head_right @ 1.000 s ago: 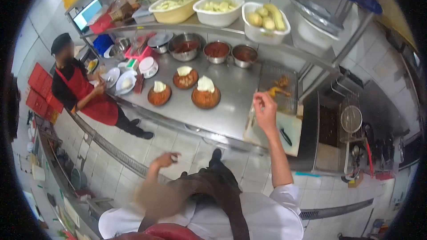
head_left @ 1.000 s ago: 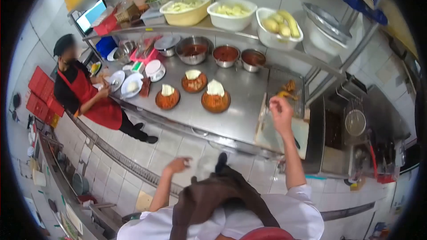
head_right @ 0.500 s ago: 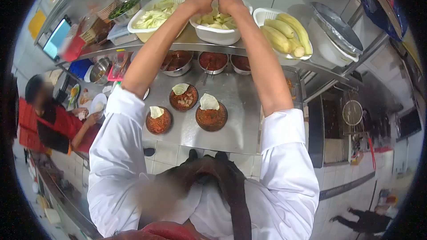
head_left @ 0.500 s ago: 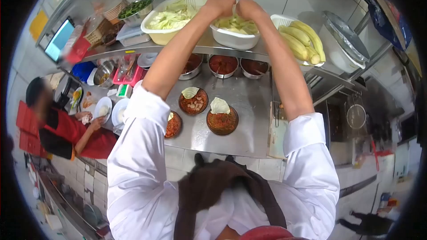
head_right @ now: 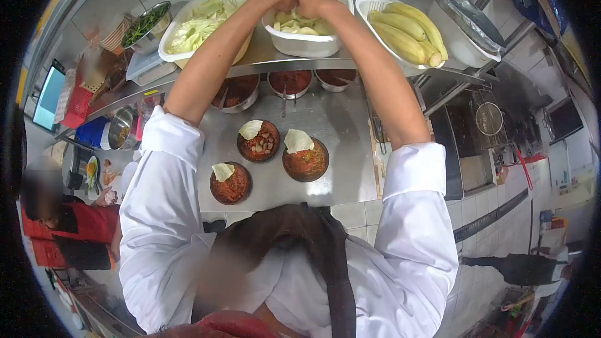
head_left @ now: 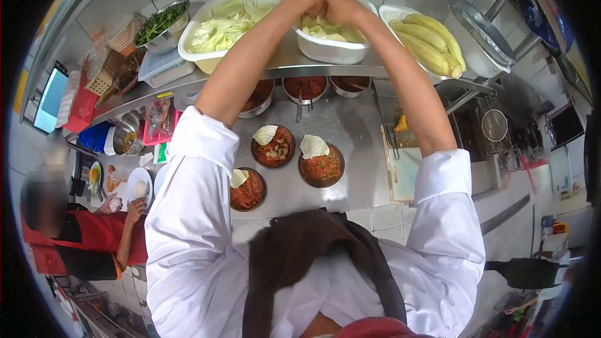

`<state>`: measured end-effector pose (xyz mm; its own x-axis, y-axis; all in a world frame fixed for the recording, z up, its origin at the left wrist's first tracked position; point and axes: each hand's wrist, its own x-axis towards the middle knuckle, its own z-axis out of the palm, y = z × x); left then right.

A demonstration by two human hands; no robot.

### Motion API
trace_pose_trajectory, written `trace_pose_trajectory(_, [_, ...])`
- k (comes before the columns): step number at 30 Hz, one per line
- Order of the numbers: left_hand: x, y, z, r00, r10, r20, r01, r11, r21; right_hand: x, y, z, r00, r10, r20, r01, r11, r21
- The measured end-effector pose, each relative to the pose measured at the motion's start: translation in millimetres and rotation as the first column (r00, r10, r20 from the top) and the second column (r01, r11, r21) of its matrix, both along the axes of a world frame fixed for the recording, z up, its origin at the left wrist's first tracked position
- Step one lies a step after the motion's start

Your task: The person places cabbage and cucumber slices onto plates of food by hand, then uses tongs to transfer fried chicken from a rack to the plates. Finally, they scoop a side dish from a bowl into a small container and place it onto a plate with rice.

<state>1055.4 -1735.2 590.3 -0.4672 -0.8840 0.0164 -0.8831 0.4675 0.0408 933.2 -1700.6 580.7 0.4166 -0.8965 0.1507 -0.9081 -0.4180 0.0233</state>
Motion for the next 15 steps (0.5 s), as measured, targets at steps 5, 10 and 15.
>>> trace_pose_trajectory(5, [-1,17,-1,1.0,-0.019,0.016,0.019,1.0,-0.007,-10,-13,-1,0.998,0.033,0.059,-0.03,0.998,-0.048])
trace_pose_trajectory(10, [9,40,16,0.996,-0.052,0.078,0.063,0.987,-0.146,-16,-19,-16,0.983,0.182,-0.003,-0.181,0.974,-0.138])
trace_pose_trajectory(15, [36,52,37,0.971,-0.095,-0.219,0.009,0.931,-0.364,-11,-19,-8,0.959,0.251,-0.135,-0.279,0.923,-0.265])
